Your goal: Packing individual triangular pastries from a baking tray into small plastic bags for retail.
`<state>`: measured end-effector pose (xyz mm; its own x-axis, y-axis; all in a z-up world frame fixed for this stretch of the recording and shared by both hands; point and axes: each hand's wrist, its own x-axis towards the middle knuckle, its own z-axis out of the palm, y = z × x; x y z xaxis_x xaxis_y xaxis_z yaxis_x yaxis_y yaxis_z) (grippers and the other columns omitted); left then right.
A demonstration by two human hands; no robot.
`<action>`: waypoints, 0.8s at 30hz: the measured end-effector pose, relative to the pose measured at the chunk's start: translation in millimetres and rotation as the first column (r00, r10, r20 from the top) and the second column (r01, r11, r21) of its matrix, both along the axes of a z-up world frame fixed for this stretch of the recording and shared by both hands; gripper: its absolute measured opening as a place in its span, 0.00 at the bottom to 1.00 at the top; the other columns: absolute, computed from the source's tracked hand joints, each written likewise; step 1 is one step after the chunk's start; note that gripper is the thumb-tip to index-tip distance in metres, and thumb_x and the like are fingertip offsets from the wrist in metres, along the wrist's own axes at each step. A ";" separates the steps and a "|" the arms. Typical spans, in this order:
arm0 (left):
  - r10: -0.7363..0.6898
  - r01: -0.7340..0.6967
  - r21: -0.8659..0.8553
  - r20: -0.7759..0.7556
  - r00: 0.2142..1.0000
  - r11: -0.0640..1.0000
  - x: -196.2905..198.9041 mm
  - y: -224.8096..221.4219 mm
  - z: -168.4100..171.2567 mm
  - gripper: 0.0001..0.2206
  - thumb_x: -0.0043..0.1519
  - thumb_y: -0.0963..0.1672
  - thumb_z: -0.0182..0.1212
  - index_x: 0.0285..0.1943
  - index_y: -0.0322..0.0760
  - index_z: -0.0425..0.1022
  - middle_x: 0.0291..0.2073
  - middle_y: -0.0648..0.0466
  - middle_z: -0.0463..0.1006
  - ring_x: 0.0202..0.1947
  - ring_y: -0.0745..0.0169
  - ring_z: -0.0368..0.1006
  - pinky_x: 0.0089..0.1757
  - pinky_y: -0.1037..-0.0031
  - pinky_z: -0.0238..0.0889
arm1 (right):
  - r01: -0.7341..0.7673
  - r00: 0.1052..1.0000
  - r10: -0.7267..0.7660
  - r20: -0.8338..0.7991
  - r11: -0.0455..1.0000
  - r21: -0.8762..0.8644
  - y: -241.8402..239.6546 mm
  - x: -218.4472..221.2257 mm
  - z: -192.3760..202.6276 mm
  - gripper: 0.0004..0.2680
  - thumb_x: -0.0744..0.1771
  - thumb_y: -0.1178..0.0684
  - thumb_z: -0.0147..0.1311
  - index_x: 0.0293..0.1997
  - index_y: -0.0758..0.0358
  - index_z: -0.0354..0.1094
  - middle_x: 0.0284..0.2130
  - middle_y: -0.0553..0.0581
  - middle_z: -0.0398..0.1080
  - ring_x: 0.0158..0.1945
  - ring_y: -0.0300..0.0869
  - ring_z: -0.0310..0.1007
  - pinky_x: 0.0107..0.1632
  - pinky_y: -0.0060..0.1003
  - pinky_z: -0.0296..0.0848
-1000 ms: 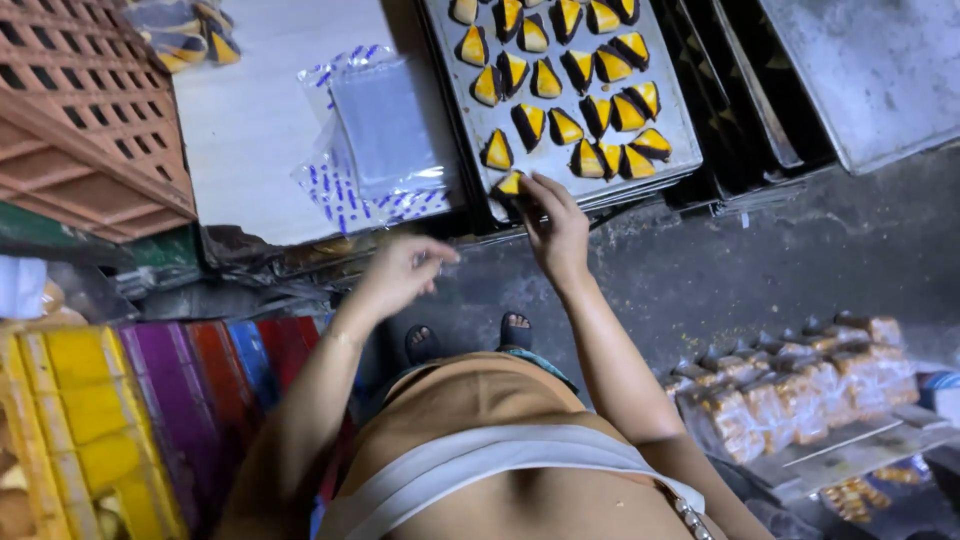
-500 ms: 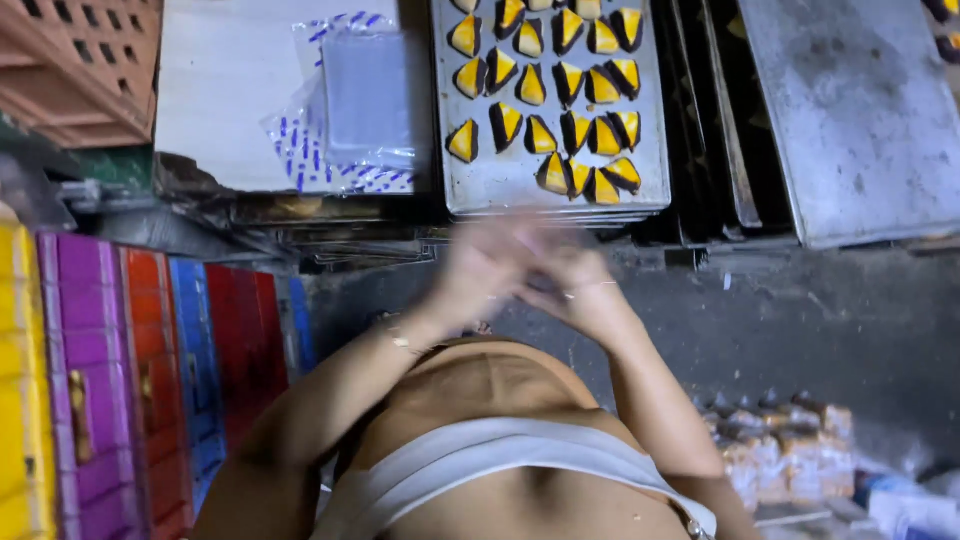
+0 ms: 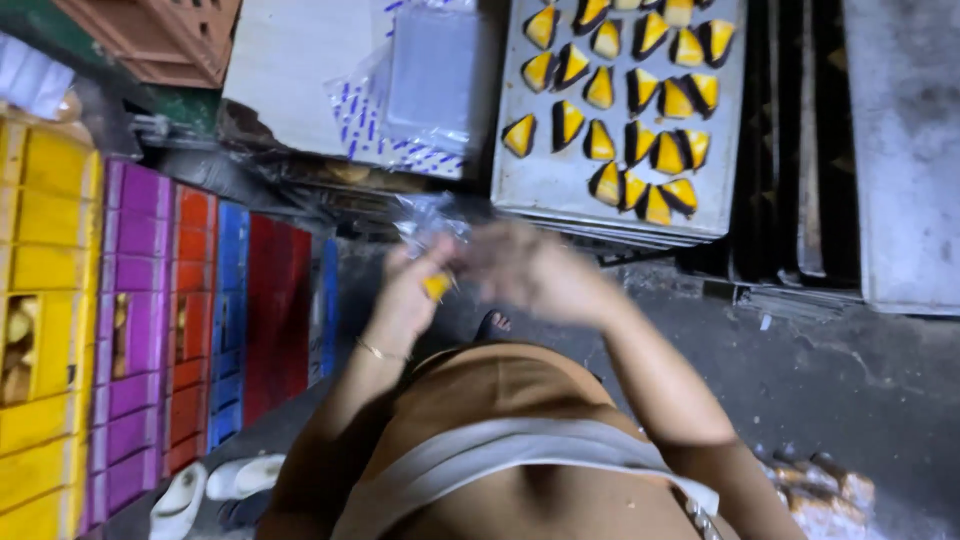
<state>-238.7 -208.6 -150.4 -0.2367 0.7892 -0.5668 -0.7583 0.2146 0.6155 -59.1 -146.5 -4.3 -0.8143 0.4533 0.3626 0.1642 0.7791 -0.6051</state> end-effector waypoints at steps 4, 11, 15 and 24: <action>0.111 -0.103 0.073 -0.113 0.987 0.992 -49.4 8.7 40.8 0.08 0.58 0.42 0.72 0.39 0.31 0.78 0.31 0.42 0.83 0.33 0.52 0.83 0.39 0.63 0.79 | 0.674 0.675 -0.684 0.276 0.724 0.146 100.9 -23.0 -75.9 0.15 0.69 0.39 0.51 0.35 0.61 0.72 0.24 0.60 0.75 0.31 0.59 0.78 0.36 0.51 0.76; 0.058 -0.055 0.082 -0.029 0.998 0.995 -87.9 21.4 26.1 0.06 0.58 0.41 0.72 0.38 0.32 0.79 0.34 0.38 0.84 0.39 0.45 0.83 0.43 0.53 0.78 | 0.788 0.610 -0.792 0.022 0.609 0.094 74.6 -13.6 -85.9 0.10 0.62 0.51 0.67 0.46 0.45 0.76 0.44 0.55 0.67 0.43 0.60 0.77 0.43 0.50 0.78; -0.014 0.009 0.062 0.082 0.997 0.998 -111.3 36.7 8.2 0.06 0.60 0.45 0.71 0.37 0.38 0.80 0.34 0.45 0.85 0.42 0.48 0.83 0.44 0.58 0.78 | 0.825 0.562 -0.809 -0.169 0.564 0.042 53.2 -4.9 -101.1 0.08 0.63 0.53 0.72 0.43 0.53 0.79 0.44 0.54 0.70 0.44 0.52 0.78 0.47 0.41 0.79; -0.154 0.148 0.108 0.058 0.986 0.983 -120.7 77.7 18.3 0.09 0.60 0.46 0.71 0.42 0.38 0.82 0.37 0.44 0.85 0.39 0.49 0.84 0.45 0.57 0.78 | 0.858 0.378 -0.925 0.045 0.369 0.357 102.2 9.6 -83.5 0.20 0.59 0.49 0.73 0.55 0.53 0.75 0.41 0.55 0.76 0.58 0.53 0.64 0.59 0.58 0.54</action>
